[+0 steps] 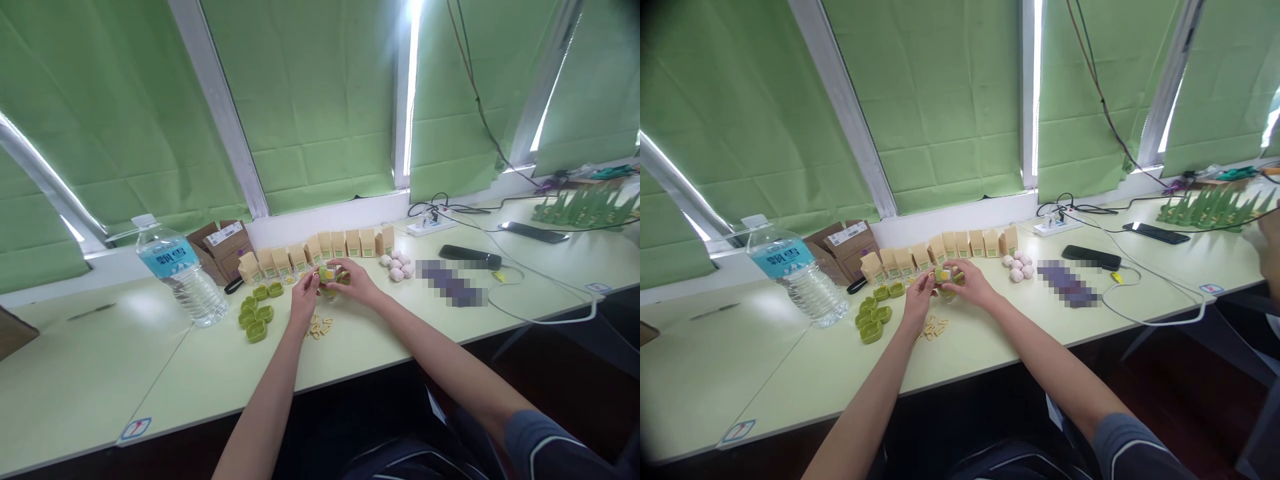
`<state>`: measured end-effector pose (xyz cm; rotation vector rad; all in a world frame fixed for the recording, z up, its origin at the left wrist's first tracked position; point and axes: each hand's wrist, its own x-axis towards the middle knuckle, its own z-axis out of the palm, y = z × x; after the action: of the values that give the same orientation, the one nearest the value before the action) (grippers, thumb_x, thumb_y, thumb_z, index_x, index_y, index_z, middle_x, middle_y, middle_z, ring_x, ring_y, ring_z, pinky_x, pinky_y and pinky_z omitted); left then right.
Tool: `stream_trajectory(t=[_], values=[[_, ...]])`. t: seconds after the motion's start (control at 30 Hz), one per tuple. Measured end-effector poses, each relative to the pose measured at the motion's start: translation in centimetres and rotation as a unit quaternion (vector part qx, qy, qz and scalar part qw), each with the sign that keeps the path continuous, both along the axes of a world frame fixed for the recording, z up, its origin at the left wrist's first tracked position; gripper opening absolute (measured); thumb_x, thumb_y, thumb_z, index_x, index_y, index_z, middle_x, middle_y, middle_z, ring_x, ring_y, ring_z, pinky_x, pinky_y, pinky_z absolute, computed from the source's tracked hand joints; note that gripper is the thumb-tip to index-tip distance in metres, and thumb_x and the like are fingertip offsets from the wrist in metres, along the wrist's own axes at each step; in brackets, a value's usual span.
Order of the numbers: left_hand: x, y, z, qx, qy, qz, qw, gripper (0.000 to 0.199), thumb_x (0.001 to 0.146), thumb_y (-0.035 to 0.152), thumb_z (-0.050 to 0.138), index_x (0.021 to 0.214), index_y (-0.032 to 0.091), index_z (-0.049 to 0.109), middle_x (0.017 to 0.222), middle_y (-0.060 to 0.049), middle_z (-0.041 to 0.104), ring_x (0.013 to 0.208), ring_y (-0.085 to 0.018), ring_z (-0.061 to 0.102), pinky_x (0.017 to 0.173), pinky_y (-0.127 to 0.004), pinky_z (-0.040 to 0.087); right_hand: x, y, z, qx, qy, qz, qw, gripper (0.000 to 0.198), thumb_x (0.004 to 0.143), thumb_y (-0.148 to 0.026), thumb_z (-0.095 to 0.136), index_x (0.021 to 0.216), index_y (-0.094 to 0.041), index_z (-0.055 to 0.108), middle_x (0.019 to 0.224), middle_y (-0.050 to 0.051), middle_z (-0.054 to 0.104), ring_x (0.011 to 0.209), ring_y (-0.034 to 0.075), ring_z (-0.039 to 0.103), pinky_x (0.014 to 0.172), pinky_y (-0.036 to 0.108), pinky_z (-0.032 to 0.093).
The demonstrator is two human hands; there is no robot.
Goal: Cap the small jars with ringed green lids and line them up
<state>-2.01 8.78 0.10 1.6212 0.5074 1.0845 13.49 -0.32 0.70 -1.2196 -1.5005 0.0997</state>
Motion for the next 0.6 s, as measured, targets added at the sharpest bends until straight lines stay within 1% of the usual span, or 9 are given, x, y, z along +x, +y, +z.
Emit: stream_trajectory(t=[0.13, 0.2, 0.27, 0.33, 0.37, 0.43, 0.5, 0.6], values=[[-0.1, -0.3, 0.2, 0.010, 0.009, -0.003, 1.000, 0.056, 0.082, 0.056, 0.065, 0.123, 0.018, 0.067, 0.106, -0.010, 0.072, 0.078, -0.016, 0.062, 0.065, -0.027, 0.049, 0.0, 0.0, -0.1, 0.001, -0.006, 0.001, 1.000, 0.049, 0.077, -0.034, 0.076, 0.123, -0.025, 0.061, 0.121, 0.008, 0.062, 0.096, 0.019, 0.063, 0.077, 0.033, 0.058], [-0.1, -0.5, 0.3, 0.013, 0.005, -0.015, 1.000, 0.054, 0.083, 0.054, 0.064, 0.124, 0.019, 0.067, 0.115, -0.010, 0.070, 0.089, -0.019, 0.064, 0.073, -0.029, 0.052, 0.0, -0.1, 0.0, 0.002, -0.011, 0.005, 1.000, 0.052, 0.077, -0.034, 0.077, 0.125, -0.026, 0.061, 0.121, 0.009, 0.062, 0.102, 0.021, 0.062, 0.078, 0.033, 0.058], [0.0, -0.8, 0.3, 0.016, -0.003, -0.027, 1.000, 0.050, 0.085, 0.052, 0.064, 0.124, 0.020, 0.066, 0.127, -0.011, 0.065, 0.104, -0.022, 0.063, 0.083, -0.032, 0.052, -0.1, -0.2, 0.1, 0.004, -0.012, 0.012, 1.000, 0.055, 0.076, -0.034, 0.078, 0.128, -0.026, 0.060, 0.122, 0.010, 0.062, 0.106, 0.022, 0.061, 0.078, 0.033, 0.058], [0.1, -1.2, 0.3, 0.024, -0.005, -0.034, 0.999, 0.048, 0.086, 0.049, 0.064, 0.125, 0.022, 0.066, 0.135, -0.010, 0.059, 0.114, -0.023, 0.060, 0.091, -0.032, 0.051, -0.2, -0.3, 0.3, 0.006, -0.011, 0.015, 1.000, 0.057, 0.076, -0.035, 0.078, 0.130, -0.027, 0.059, 0.124, 0.010, 0.061, 0.106, 0.022, 0.061, 0.075, 0.032, 0.058], [0.1, -1.3, 0.4, 0.029, -0.005, -0.036, 0.999, 0.047, 0.086, 0.048, 0.064, 0.125, 0.023, 0.065, 0.137, -0.010, 0.058, 0.116, -0.022, 0.059, 0.092, -0.031, 0.050, -0.3, -0.4, 0.4, 0.005, -0.011, 0.013, 1.000, 0.057, 0.076, -0.035, 0.078, 0.129, -0.026, 0.059, 0.124, 0.010, 0.061, 0.104, 0.022, 0.062, 0.073, 0.032, 0.058], [0.1, -1.6, 0.5, 0.029, -0.004, -0.044, 0.999, 0.048, 0.086, 0.047, 0.064, 0.128, 0.023, 0.062, 0.133, -0.010, 0.059, 0.114, -0.021, 0.060, 0.091, -0.029, 0.050, -0.4, -0.4, 0.5, -0.001, -0.007, 0.006, 1.000, 0.057, 0.074, -0.037, 0.079, 0.127, -0.025, 0.060, 0.124, 0.011, 0.061, 0.099, 0.022, 0.063, 0.071, 0.032, 0.057], [0.1, -1.8, 0.7, 0.022, -0.005, -0.047, 0.999, 0.052, 0.086, 0.048, 0.064, 0.131, 0.023, 0.058, 0.123, -0.009, 0.063, 0.103, -0.019, 0.064, 0.084, -0.027, 0.052, -0.6, -0.4, 0.6, -0.011, -0.003, -0.003, 1.000, 0.060, 0.071, -0.039, 0.081, 0.125, -0.024, 0.060, 0.124, 0.011, 0.061, 0.095, 0.022, 0.063, 0.072, 0.034, 0.057], [0.0, -1.8, 1.0, 0.013, -0.020, -0.028, 0.999, 0.057, 0.084, 0.048, 0.066, 0.132, 0.020, 0.054, 0.105, -0.008, 0.067, 0.089, -0.017, 0.065, 0.077, -0.027, 0.051, -0.6, -0.3, 0.5, -0.021, 0.004, -0.002, 1.000, 0.065, 0.067, -0.041, 0.083, 0.125, -0.022, 0.058, 0.126, 0.012, 0.060, 0.090, 0.021, 0.063, 0.070, 0.033, 0.057]])
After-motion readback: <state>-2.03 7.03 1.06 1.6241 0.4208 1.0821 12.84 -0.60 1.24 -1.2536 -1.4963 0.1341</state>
